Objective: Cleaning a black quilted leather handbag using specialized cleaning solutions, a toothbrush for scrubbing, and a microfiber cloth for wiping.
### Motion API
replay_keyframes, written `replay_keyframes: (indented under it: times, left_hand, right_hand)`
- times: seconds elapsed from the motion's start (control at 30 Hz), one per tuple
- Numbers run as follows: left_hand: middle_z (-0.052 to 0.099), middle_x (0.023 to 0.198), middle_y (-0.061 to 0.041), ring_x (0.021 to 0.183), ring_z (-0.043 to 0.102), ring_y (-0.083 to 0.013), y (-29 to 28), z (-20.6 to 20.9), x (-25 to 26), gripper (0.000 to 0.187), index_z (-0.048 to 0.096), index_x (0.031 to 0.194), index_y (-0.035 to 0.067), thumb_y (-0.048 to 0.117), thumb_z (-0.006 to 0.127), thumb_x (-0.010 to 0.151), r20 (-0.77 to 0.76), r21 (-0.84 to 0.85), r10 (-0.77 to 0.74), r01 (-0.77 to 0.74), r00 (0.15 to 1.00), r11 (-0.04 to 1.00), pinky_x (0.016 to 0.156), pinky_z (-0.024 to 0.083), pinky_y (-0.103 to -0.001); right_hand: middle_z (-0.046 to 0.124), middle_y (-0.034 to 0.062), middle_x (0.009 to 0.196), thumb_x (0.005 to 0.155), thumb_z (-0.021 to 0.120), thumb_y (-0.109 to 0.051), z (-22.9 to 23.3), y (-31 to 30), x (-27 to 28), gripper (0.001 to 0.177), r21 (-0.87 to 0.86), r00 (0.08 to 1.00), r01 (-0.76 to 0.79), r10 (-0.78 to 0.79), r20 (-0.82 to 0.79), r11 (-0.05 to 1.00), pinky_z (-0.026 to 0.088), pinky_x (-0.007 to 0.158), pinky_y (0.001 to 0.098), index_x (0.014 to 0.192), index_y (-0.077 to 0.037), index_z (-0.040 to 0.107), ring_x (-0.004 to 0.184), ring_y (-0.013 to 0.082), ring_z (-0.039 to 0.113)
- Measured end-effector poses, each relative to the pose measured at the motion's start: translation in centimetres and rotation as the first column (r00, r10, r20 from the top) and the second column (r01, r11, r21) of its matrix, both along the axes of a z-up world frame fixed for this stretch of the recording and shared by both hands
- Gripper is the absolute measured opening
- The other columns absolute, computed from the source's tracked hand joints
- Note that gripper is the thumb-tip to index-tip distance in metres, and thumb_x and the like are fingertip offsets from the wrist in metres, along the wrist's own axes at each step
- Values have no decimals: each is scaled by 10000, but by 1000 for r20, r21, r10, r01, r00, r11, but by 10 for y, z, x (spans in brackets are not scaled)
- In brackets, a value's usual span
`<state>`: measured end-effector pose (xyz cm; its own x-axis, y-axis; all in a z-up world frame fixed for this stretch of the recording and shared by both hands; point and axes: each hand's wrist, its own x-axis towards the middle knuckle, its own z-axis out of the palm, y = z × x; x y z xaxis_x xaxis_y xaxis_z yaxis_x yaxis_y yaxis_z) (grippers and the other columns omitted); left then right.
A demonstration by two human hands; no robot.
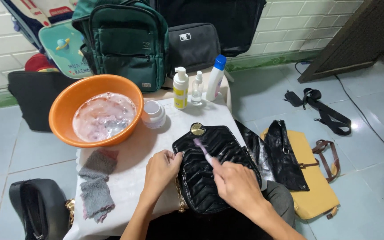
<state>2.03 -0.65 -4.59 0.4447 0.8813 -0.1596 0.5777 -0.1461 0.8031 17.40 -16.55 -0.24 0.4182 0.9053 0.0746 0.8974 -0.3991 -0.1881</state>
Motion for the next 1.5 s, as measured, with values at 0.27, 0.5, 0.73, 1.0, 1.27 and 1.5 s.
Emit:
replay_keyframes:
  times: [0.27,0.5,0.73,1.0,1.27,1.5]
  left_hand:
    - [562,551,-60,530,486,-164,-3,-10,-7,312,616,637,0,239,655,834,189,-96,106,-89,976,991,544,482,-291]
    - [585,544,-45,487,504,-136,-13,-15,-16,278,651,722,-8,210,671,894,268,-188,225,-178,937,966,505,444,-267]
    - [594,512,-80,375,565,-163,-16,10,-21,259,636,749,-37,156,644,922,305,-358,234,-117,923,926,402,450,-267]
    - [592,516,-76,364,542,-150,-17,12,-21,282,643,756,-45,167,667,940,298,-382,247,-122,922,916,373,426,-259]
    - [598,545,-80,376,545,-150,-17,12,-21,283,652,773,-52,172,679,944,309,-405,277,-138,910,904,374,427,-259]
    - [606,541,-82,375,549,-149,-18,10,-20,280,670,784,-58,172,686,942,291,-395,271,-143,917,908,370,430,-257]
  right_hand:
    - [520,-20,560,977,442,-163,-3,6,14,237,-5,1000,0,0,-15,1000,321,372,322,1000,-119,673,409,134,410]
    - [643,115,669,930,530,-196,-3,22,23,283,28,999,-30,29,27,999,485,490,496,1159,-139,686,483,325,585]
    - [708,172,739,894,545,-171,-6,36,38,325,-13,993,63,-61,101,998,528,540,519,1168,-77,693,532,382,662]
    - [603,70,525,899,502,-200,2,20,36,336,-63,998,-51,49,-36,997,404,420,431,1146,-212,730,389,264,494]
    - [654,136,606,930,523,-216,-2,6,34,276,-79,998,42,-39,41,996,505,512,515,1135,-203,708,454,345,597]
    - [707,139,631,854,567,-170,-1,12,30,304,30,992,-63,66,-107,998,498,510,471,1106,-118,731,499,352,625]
